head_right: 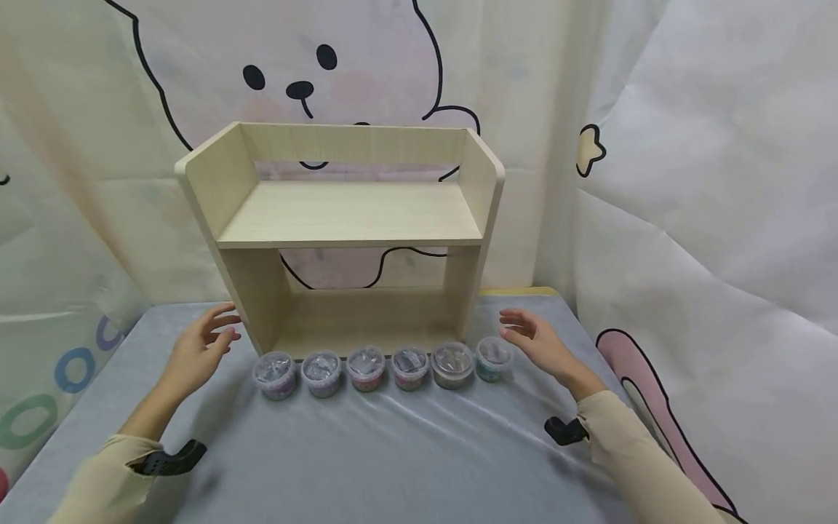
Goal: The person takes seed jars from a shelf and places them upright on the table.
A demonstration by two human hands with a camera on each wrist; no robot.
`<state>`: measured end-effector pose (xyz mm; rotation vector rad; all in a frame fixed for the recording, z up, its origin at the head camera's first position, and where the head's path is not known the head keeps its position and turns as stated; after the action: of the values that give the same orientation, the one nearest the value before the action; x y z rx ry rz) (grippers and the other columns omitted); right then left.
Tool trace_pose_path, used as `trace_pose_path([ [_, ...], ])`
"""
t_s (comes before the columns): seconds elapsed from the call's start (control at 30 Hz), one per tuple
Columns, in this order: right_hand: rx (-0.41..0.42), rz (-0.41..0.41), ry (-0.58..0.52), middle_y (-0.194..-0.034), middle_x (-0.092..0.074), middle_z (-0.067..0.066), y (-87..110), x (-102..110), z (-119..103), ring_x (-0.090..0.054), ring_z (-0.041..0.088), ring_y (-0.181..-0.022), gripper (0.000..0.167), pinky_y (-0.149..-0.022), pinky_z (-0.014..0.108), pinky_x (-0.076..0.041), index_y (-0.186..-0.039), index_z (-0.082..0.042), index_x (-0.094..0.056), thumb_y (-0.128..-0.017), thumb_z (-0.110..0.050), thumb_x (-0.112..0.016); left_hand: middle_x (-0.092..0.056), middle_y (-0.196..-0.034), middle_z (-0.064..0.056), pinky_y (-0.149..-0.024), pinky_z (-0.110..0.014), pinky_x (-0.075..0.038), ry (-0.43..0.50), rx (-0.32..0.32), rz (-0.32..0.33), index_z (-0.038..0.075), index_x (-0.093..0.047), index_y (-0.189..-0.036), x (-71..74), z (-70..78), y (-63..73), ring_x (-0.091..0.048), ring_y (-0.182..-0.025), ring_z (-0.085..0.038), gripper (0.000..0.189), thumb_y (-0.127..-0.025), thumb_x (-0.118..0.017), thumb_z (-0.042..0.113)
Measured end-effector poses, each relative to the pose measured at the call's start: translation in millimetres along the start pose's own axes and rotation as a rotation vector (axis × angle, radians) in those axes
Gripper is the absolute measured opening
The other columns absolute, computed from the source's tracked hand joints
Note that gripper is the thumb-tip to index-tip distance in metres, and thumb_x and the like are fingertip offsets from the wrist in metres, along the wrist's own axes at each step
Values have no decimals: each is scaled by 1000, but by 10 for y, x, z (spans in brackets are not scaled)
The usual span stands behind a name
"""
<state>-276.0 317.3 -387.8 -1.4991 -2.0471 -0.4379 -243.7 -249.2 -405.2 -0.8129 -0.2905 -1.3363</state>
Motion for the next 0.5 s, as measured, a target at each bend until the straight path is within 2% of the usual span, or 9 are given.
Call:
trace_pose_path([
  [0.07, 12, 13, -16, -148, -52, 22, 1, -11, -46, -54, -5, -117, 50, -93, 12, -46, -149, -4, -44, -105, -28, -53, -66, -131, -26, -66, -18, -52, 0, -10, 19, 7, -48, -147, 26, 6, 29, -72, -100, -42, 44, -103, -49, 7],
  [0.17, 31, 22, -30, -147, -53, 23, 8, -44, -102, -59, 16, -126, 49, -93, 11, -46, -148, -3, -45, -105, -25, -54, -67, -129, -25, -66, -18, -52, 7, -23, 32, 7, -49, -146, 50, 30, 74, -72, -99, -41, 43, -103, -50, 7],
  [0.23, 48, 23, -36, -146, -54, 24, 14, -79, -130, -57, 32, -130, 48, -93, 11, -46, -147, -2, -45, -105, -23, -54, -68, -127, -25, -68, -17, -53, 12, -31, 38, 7, -51, -145, 55, 58, 102, -73, -98, -40, 42, -102, -51, 7],
  [0.3, 64, 20, -41, -144, -54, 25, 20, -121, -147, -54, 41, -131, 47, -93, 11, -47, -146, -1, -45, -105, -21, -55, -68, -126, -24, -70, -15, -53, 14, -40, 41, 6, -51, -144, 50, 88, 130, -73, -97, -39, 42, -102, -51, 7],
  [0.37, 80, 19, -41, -143, -55, 25, 22, -167, -157, -56, 39, -129, 46, -93, 11, -47, -145, 0, -46, -104, -20, -55, -68, -125, -24, -72, -12, -52, 13, -54, 43, 5, -52, -143, 38, 120, 156, -73, -97, -38, 41, -102, -52, 6],
  [0.5, 126, 20, -42, -140, -57, 27, 16, -257, -178, -62, 17, -121, 44, -94, 12, -48, -142, 1, -49, -103, -15, -57, -69, -126, -22, -74, -12, -52, 15, -78, 48, 4, -53, -142, 2, 187, 209, -73, -96, -37, 41, -101, -54, 4],
])
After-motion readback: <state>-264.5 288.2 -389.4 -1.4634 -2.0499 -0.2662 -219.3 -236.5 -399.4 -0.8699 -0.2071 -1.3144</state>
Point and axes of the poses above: each hand's wrist, its own y-axis away from the middle knuckle, its own x-axis out of the back of the hand, z = x × y, the point moved 4 cm from there along -y, towards the middle knuckle
